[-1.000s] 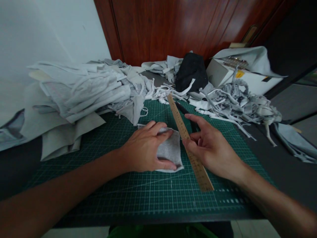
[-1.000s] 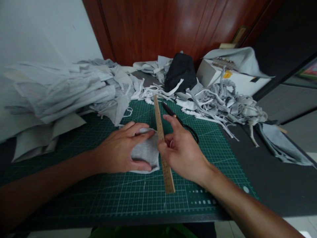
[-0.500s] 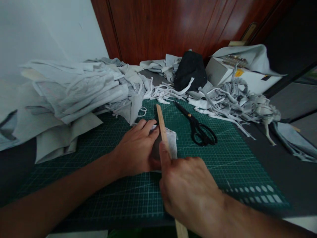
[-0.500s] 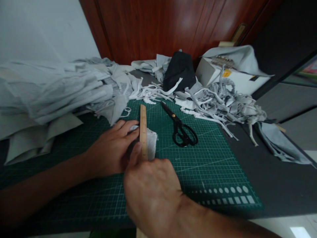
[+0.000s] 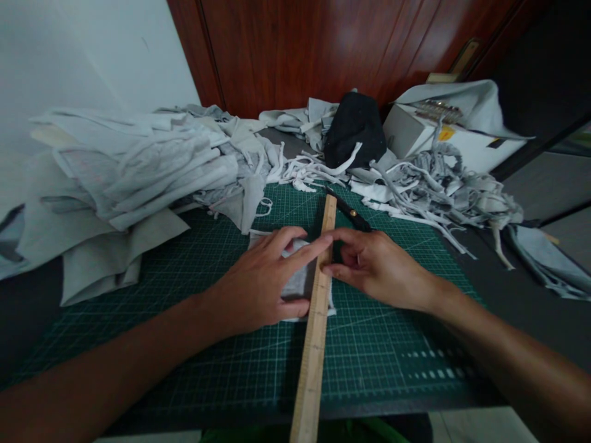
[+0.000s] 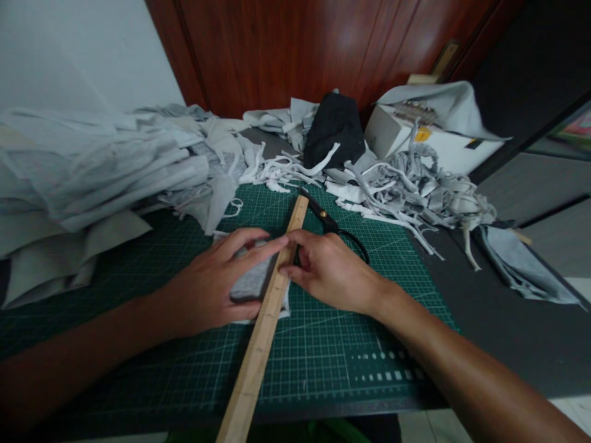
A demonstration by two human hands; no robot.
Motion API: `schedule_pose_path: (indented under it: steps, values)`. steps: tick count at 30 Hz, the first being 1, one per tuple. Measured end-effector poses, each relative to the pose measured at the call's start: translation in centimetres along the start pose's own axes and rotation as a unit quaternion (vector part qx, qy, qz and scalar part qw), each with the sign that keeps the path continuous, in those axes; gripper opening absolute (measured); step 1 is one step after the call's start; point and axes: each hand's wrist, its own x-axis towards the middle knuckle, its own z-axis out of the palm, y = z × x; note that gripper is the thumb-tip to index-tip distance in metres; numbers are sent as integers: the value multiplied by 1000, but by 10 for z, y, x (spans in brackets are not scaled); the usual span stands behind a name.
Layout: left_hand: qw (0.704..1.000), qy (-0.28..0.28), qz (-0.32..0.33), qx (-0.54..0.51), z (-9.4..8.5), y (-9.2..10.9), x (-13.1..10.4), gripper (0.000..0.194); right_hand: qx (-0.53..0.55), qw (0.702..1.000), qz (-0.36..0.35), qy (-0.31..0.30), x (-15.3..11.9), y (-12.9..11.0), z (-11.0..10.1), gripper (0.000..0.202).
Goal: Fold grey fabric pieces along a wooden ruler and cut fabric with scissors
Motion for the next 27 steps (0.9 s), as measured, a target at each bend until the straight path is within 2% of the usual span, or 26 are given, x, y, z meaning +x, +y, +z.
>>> schedule_pose_path:
  steps: [3,6,8,11,13,15,17,21,24,27]
  values:
    - [998,9,10,-53,0,0,1,71,2,1000,-7,2,0,2,-3,5]
    - [999,-7,9,-37,-1,1,3,54,-17,1000,-14,-11,-3,2,-1,10]
    - [1000,-26,7,-17,-2,2,4,48,-20,999,-22,-19,-3,2,1,22]
    - [999,-11,-20,-26,-4,5,4,63,-27,998,-36,-39,1,2,4,41]
    - [999,-5,-26,-36,-7,7,3,78,-42,996,-43,-59,4,2,4,38]
    - [999,-19,-16,-40,-12,10,2,83,-50,995,-43,-77,6,3,3,26]
    - [998,-41,-11,-49,-17,13,2,80,-49,995,-37,-77,6,4,3,22]
    - [995,-53,-30,-73,-20,15,2,66,-31,997,-55,-34,0,8,3,24]
    - [997,-48,-32,-60,-16,14,3,60,3,994,-96,-46,-6,11,2,14]
    - [997,-42,-31,-49,-12,14,4,59,-6,993,-100,-65,-8,11,2,20]
